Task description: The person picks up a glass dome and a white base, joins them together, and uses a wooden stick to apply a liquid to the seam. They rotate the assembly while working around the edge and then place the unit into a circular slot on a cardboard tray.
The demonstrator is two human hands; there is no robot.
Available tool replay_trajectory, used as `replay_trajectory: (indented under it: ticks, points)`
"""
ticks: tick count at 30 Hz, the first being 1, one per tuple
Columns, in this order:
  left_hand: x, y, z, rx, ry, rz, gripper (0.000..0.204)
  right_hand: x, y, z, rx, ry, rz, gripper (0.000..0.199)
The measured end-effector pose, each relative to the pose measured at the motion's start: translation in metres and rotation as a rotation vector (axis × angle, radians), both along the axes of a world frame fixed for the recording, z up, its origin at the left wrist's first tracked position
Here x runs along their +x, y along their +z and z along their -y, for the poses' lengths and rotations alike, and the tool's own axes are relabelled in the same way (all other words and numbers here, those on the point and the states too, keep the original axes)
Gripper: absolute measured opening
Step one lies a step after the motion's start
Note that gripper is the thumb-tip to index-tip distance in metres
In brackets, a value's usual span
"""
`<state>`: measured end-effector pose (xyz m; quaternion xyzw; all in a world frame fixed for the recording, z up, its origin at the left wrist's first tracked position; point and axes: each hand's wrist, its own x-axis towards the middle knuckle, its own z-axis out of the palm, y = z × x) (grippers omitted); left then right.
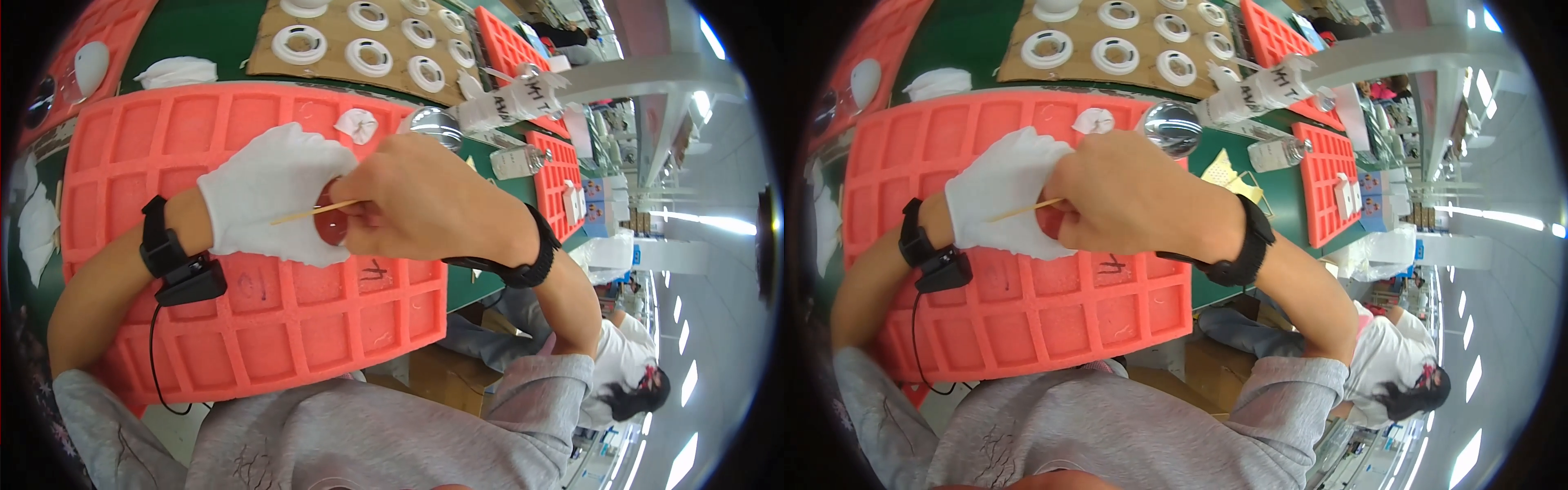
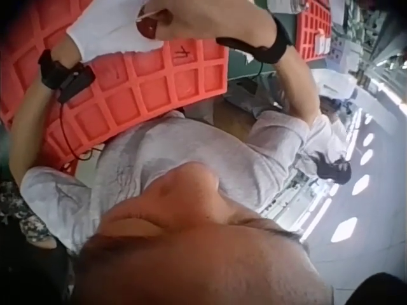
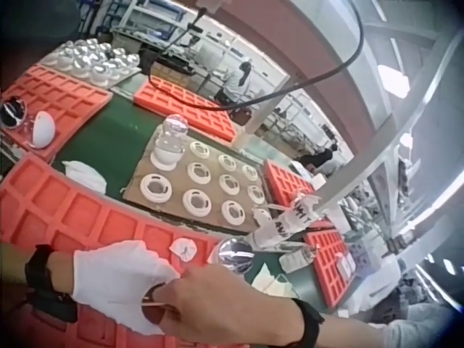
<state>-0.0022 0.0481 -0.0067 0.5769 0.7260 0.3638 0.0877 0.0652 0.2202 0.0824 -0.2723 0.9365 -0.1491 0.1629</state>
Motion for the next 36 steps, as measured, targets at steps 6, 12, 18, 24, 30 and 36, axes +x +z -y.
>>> replay_trajectory:
  ticks: [6,12,18,24,30,36]
  points:
    - [0.001,-0.012,0.003,0.164,0.079,-0.029,0.035,0.011,-0.012,-0.012,-0.087,-0.009,-0.046,0.004]
    - [0.001,-0.003,0.002,-0.063,0.016,0.014,0.042,0.026,-0.023,-0.017,-0.171,-0.035,-0.143,0.012]
    - [-0.001,-0.004,0.005,-0.054,0.031,-0.003,0.042,0.024,-0.030,-0.021,-0.259,0.005,-0.182,0.012]
    - [0.000,-0.004,0.011,-0.081,0.046,0.084,0.041,-0.002,0.007,-0.016,0.050,0.083,0.074,0.010]
    - [-0.001,-0.002,0.014,-0.039,0.012,0.108,0.041,-0.012,0.028,0.012,0.394,0.093,0.117,0.018]
    - [0.001,-0.003,-0.004,0.179,-0.095,0.051,0.032,-0.027,0.019,0.018,0.366,0.223,0.107,0.013]
